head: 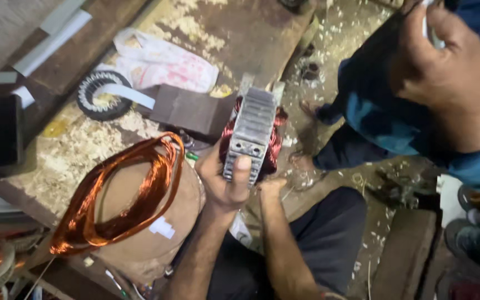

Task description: The person winds copper wire around a motor stator core, inserting white insulating spacers between the windings. They use a screwdriver to press the wire into the slots and adjust the coil shape.

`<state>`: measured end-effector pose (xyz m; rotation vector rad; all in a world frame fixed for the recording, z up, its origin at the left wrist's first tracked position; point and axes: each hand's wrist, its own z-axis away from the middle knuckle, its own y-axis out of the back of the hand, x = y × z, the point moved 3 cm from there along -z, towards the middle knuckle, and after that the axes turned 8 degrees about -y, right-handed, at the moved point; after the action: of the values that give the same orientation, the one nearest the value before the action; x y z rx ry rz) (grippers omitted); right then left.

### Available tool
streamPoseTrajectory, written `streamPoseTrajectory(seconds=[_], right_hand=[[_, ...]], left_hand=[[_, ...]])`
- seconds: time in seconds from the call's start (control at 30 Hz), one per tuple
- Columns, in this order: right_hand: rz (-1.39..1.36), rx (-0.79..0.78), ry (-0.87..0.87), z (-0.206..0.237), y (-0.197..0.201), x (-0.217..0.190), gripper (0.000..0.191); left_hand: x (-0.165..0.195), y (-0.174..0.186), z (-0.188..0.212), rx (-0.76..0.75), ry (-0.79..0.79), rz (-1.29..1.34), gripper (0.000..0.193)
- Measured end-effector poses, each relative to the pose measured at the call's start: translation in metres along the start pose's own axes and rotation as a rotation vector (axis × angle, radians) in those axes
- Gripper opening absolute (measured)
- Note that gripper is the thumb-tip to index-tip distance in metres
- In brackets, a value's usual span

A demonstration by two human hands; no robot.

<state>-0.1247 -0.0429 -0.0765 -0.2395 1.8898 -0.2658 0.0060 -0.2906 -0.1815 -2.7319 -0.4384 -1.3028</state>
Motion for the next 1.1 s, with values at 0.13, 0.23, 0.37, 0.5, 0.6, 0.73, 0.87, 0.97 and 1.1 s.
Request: streamPoseTrajectory(seconds=[0.13,0.23,0.37,0.5,0.6,0.73,0.87,0.97,1.1], right_hand=[[0.021,0.011,0.046,-0.007,-0.007,-0.009,0.026],[-0.057,0.130,-0.018,-0.015,-0.034,0.048,0.027],[-0.093,0.325,-0.094,-0.042,-0.087,0.101,0.028],[-0.097,0.269,0.020,-0.036,-0.054,0.091,0.030],[-0.058,0.158,-0.100,-0.002,-0.035,0.114,0.031],[0.432,0.094,-0.161,0.060,-0.004,0.133,0.022],[0.668,-0.087,-0.026,0.107,-0.004,0.128,0.017],[0.755,-0.069,0.049,0.123,-0.009,0.117,0.026],[0.779,-0.062,0.012,0.131,-0.011,0.118,0.033]], left_hand=[[0.000,0.004,0.003,0.039,0.054,0.131,0.050],[-0.001,0.010,0.003,-0.011,0.029,-0.001,0.048],[-0.003,0.015,-0.002,-0.047,0.091,0.144,0.056],[-0.005,0.013,-0.004,-0.046,0.060,0.189,0.063],[-0.014,0.012,0.004,-0.020,0.129,0.118,0.064],[-0.019,0.014,0.017,0.019,0.106,0.186,0.070],[-0.004,0.011,0.007,0.003,0.107,0.160,0.064],[0.010,0.000,-0.026,-0.071,0.308,0.093,0.052],[0.023,-0.016,-0.075,-0.157,0.374,-0.010,0.043]])
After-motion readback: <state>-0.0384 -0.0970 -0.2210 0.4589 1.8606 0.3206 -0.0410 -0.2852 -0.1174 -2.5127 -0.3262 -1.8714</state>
